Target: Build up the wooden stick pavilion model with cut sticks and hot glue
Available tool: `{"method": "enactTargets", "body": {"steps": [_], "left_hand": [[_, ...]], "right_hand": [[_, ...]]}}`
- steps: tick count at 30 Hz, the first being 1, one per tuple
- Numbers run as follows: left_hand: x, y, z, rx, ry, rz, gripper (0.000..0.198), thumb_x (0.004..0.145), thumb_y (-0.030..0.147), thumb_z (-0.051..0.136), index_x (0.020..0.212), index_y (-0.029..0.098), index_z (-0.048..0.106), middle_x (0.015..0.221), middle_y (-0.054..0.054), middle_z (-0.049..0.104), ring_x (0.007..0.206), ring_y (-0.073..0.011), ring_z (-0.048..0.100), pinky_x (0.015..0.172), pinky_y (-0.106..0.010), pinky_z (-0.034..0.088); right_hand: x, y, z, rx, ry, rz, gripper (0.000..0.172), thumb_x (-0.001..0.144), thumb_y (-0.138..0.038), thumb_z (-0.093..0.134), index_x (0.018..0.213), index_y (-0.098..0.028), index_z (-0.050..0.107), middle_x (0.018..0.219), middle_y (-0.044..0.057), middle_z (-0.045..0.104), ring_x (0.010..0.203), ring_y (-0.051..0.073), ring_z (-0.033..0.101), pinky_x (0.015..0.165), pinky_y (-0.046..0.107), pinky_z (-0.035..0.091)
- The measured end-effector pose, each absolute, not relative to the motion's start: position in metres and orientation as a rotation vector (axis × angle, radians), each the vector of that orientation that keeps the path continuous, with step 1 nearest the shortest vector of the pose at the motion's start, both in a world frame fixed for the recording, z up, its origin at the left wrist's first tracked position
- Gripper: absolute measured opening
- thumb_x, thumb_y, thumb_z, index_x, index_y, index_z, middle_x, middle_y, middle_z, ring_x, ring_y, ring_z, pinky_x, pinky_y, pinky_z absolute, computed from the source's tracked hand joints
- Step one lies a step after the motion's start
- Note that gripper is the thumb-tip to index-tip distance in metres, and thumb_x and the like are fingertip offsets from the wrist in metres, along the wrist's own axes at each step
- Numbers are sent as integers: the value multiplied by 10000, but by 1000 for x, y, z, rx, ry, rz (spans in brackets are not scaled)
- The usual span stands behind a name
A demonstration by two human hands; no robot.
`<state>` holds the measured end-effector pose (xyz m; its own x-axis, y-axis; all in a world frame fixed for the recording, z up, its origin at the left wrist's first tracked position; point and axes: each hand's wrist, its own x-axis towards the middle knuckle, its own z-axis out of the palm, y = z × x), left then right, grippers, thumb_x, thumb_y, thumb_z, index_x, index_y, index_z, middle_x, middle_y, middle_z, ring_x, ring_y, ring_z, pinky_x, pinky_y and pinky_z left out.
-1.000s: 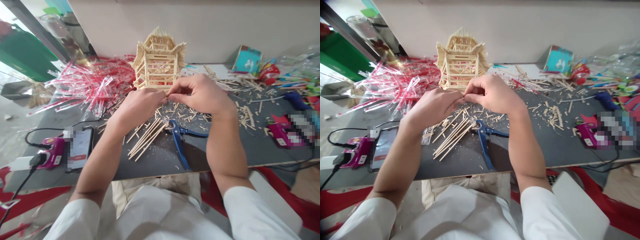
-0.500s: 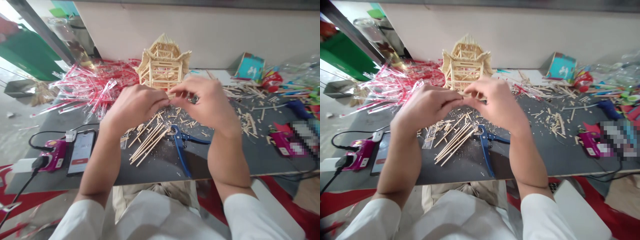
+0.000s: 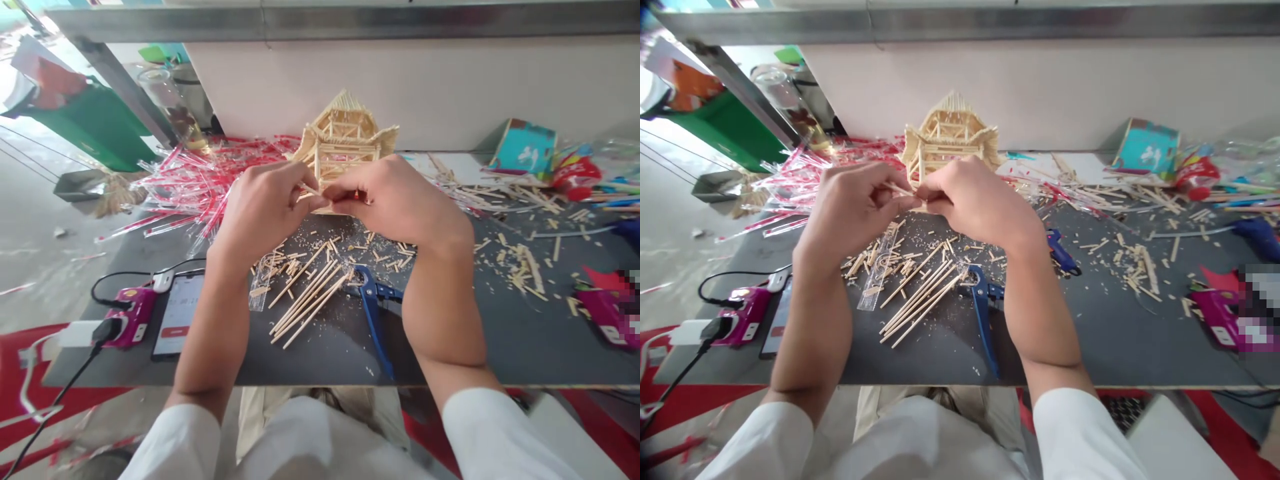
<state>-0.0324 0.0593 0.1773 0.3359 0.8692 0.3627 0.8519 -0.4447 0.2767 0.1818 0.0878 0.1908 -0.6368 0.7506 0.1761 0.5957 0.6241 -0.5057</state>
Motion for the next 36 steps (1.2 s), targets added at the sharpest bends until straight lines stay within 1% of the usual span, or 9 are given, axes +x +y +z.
{"method": "enactTargets", "body": {"steps": [3,7,10,13,19,23,27,31,36], "left_hand": [[-37,65,172,2438,1696,989,315,999,362,545,1258,219,651,943,-48,710,820,-172,645,750,-314,502],[-40,78,162,2442,1646,1117,178,984,294,603,1123,231,696,1012,-52,712,818,-171,635,725,-328,492],[-36,87,153,2446,1613,1059,172,974,235,602,1112,235,705,1045,-63,707,841,-183,643,722,-346,489],[-33,95,148,2422,1581,974,216,983,240,585,1160,246,707,1082,-75,697,862,-193,652,737,-363,501],[-32,101,143,2462,1582,888,158,969,289,648,1103,234,712,1095,-72,694,909,-188,622,778,-353,505],[-21,100,137,2515,1707,897,147,956,341,681,1053,234,702,1073,-64,695,871,-186,606,747,-355,484],[-9,97,134,2491,1828,891,142,1003,355,605,1051,256,695,1090,-65,692,899,-195,614,743,-365,459],[-4,92,136,2458,1941,797,199,1028,345,549,1014,252,724,1106,-70,703,919,-209,642,740,-378,437],[2,87,139,2433,2090,720,287,1034,377,498,986,264,758,1104,-72,720,808,-214,622,683,-394,375]], "right_hand": [[181,99,184,-1007,-2221,587,53,884,-256,737,868,-206,728,813,15,726,733,170,665,701,331,504],[181,118,171,-1023,-1934,712,141,860,-353,786,881,-255,687,944,36,746,822,225,716,723,364,578],[177,129,164,-1034,-1998,782,147,879,-374,774,900,-262,680,991,46,755,879,225,723,766,354,595],[173,133,164,-987,-2077,792,138,898,-369,760,921,-254,688,959,49,743,853,194,713,759,318,588],[177,129,173,-1009,-2134,561,52,902,-271,733,867,-271,695,936,21,746,793,195,695,722,348,570],[188,122,178,-1013,-2052,357,56,890,-166,708,939,-181,728,892,55,740,751,162,682,654,311,535],[195,116,181,-1003,-2035,243,119,900,-153,692,986,-92,746,886,86,740,757,147,685,653,290,525],[199,113,183,-1042,-2033,182,94,893,-165,703,968,-130,749,863,62,737,745,163,693,658,307,536],[204,106,187,-1085,-2045,147,68,881,-180,714,941,-160,738,850,24,730,734,154,693,664,306,534]]}}
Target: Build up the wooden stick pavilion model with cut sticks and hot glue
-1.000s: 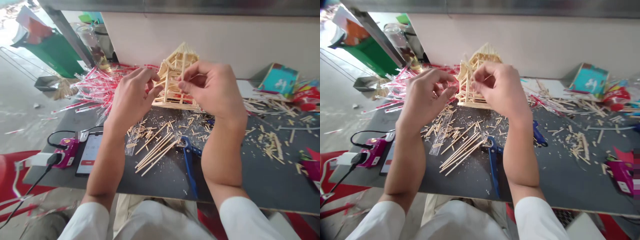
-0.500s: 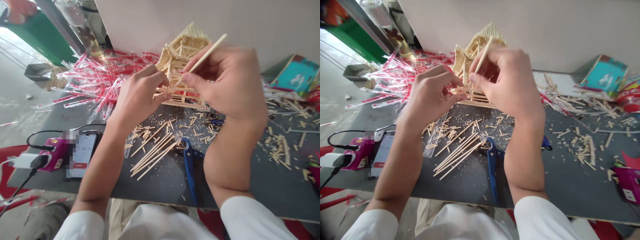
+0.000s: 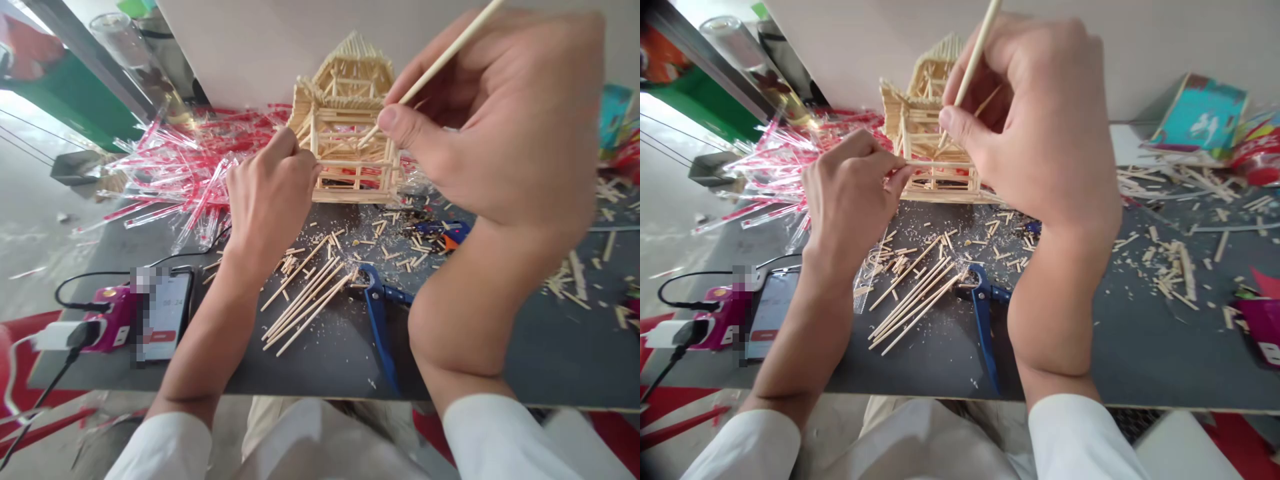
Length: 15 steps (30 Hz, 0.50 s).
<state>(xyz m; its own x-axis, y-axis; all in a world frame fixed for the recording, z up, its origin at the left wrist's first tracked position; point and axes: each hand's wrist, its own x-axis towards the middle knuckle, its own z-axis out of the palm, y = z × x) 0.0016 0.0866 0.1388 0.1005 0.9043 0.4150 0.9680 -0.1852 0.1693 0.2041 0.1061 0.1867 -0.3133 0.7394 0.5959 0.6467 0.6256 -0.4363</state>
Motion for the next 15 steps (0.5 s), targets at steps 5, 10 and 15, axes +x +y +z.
{"method": "enactTargets", "body": {"steps": [5,10,15], "left_hand": [[7,81,142,-2191,-1979,-628,294,1021,368,489,991,291,771,1109,-58,720,885,-232,626,764,-402,399],[8,81,140,-2172,-1920,-669,274,991,305,514,909,269,773,973,-47,731,809,-202,613,687,-370,400],[-5,85,143,-2186,-1813,-757,250,971,319,544,903,256,776,923,-28,724,770,-172,596,648,-342,412]], "right_hand": [[213,96,190,-1126,-2065,133,74,894,-184,708,950,-152,743,858,34,738,754,161,717,676,302,544],[224,89,192,-1202,-2074,125,71,925,-251,703,943,-188,729,906,48,765,828,194,748,717,309,571],[228,90,194,-1238,-2058,91,72,922,-247,692,956,-208,742,919,55,769,865,211,749,725,323,557]]}}
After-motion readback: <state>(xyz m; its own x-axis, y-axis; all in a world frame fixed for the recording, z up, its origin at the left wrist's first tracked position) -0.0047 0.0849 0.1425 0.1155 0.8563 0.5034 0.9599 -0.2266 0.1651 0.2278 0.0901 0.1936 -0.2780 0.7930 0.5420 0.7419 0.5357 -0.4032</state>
